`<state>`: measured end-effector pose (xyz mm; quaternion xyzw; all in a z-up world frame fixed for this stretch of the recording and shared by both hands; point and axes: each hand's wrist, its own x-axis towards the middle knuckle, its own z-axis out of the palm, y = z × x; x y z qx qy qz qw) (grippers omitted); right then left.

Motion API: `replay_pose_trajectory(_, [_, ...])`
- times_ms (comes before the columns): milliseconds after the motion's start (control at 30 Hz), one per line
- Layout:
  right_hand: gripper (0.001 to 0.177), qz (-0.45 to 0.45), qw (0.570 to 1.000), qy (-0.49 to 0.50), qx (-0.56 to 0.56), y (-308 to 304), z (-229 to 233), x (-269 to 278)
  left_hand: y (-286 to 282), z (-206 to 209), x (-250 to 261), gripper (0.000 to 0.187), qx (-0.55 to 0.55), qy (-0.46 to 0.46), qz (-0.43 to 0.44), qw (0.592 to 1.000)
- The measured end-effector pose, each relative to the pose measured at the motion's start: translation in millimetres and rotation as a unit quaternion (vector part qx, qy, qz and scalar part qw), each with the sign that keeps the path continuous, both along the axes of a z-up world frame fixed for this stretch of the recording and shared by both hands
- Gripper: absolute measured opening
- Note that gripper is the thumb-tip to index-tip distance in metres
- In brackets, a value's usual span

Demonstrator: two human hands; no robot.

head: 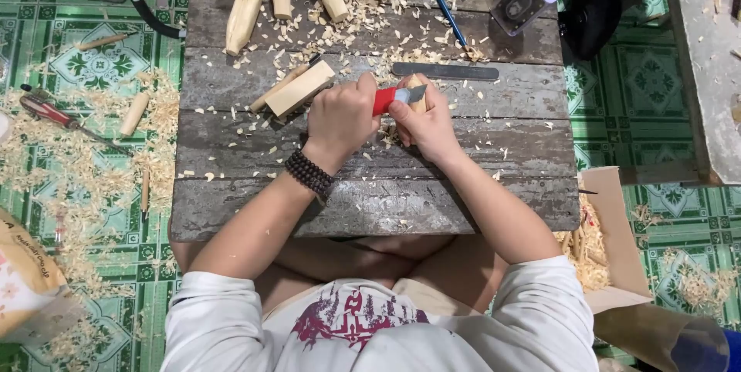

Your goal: Carving a small wooden figurine using a hand knife at a workbench.

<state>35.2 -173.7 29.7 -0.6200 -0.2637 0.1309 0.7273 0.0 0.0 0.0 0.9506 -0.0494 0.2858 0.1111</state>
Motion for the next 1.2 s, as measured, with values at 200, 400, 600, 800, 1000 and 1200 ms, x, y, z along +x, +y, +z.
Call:
replay_pose_trajectory(200, [0.022,-0.016,1.000,-0.003,-0.007,1,-7,-1,-3,3,-3,0.017,-0.014,0.030,0.005,0.999])
replay_pose_trajectory(400, [0.014,-0.025,0.999,0.009,0.037,6,-13,-4,-8,16,-7,0.019,-0.076,0.074,0.006,0.994])
replay_pose_trajectory(600, [0.021,0.065,0.998,-0.005,0.007,-1,-8,10,11,3,7,0.022,-0.064,0.092,-0.047,0.993])
replay_pose_trajectory(800, [0.037,0.096,0.995,0.027,0.012,-8,5,8,20,31,-5,0.022,-0.028,0.070,-0.098,0.992])
replay_pose_trajectory(1000, [0.036,0.079,0.997,0.010,0.008,-13,-13,19,17,12,2,0.019,-0.025,0.044,-0.067,0.996])
replay_pose_trajectory(1200, [0.013,0.071,0.997,0.005,0.008,-4,-12,14,19,35,-5,0.020,-0.094,0.061,-0.010,0.994])
